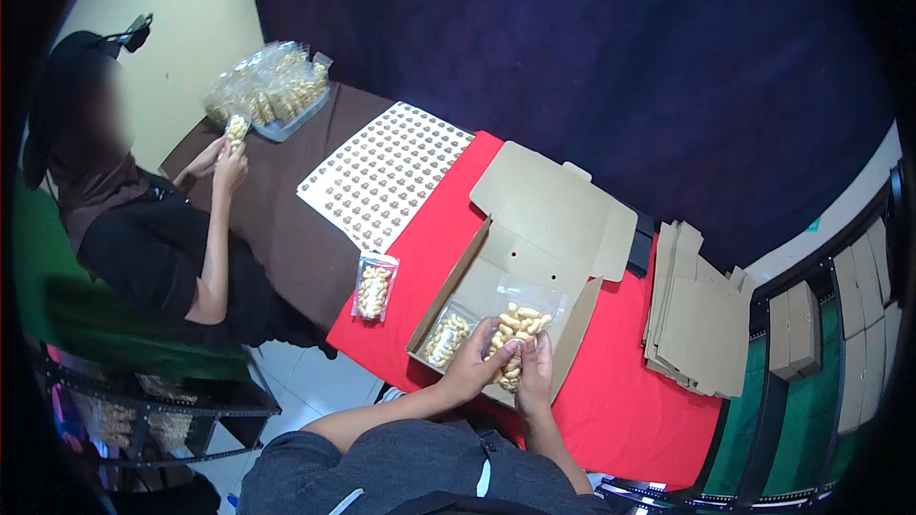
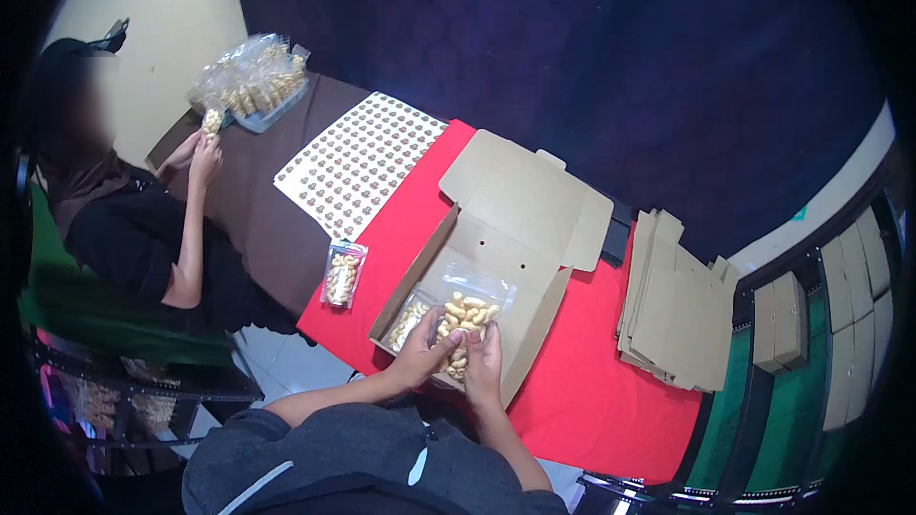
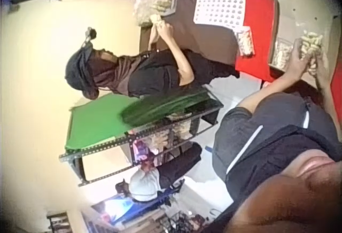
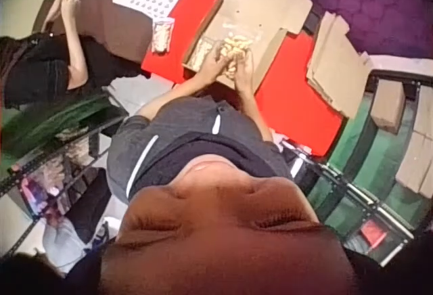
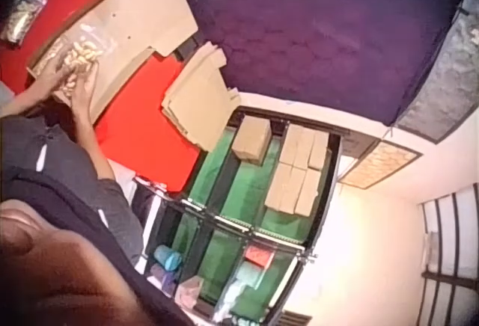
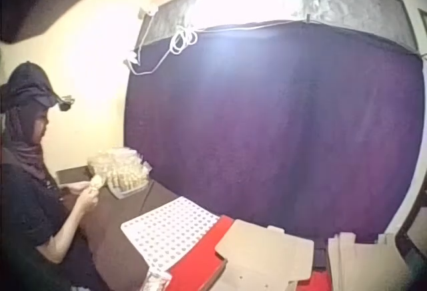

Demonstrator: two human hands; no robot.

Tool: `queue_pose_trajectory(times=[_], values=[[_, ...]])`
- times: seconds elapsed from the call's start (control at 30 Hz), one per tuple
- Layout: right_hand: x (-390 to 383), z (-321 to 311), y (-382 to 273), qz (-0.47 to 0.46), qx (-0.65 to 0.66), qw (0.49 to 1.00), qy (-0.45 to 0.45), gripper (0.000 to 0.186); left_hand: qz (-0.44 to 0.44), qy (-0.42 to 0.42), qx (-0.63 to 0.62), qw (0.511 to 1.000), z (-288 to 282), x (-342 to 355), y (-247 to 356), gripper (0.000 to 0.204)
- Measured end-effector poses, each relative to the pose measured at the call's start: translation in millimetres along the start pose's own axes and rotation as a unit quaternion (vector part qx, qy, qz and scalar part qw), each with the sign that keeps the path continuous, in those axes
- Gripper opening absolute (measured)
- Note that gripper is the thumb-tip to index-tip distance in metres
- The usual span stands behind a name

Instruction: Folding a cardboard pizza-style box and then filling it with small plastic bags of cashew nuts.

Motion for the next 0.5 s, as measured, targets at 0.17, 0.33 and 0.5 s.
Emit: queue_pose_trajectory(times=[0.17, 0.33, 0.5], values=[[-7, -17, 9, -0.039, -0.029, 0.997, 0.064, 0.057, -0.053, 0.029, -0.011, 0.998, -9, -2, -23, 0.047], [-10, -22, 10, -0.026, 0.011, 0.995, 0.093, 0.049, -0.036, -0.002, 0.019, 0.999, 1, 2, -9, 0.047], [4, 2, -14, -0.067, -0.023, 0.997, 0.025, 0.04, 0.014, 0.037, -0.006, 0.999, -6, 3, -4, 0.036]])
Point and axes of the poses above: each hand's wrist, its own x-axis towards the middle knuckle, its own z-axis out of the palm, y = z × x, the point moved 10 cm from there along x, towards the middle knuckle, and after that the axes turned 8 degrees about -y, right-handed, at the moved point
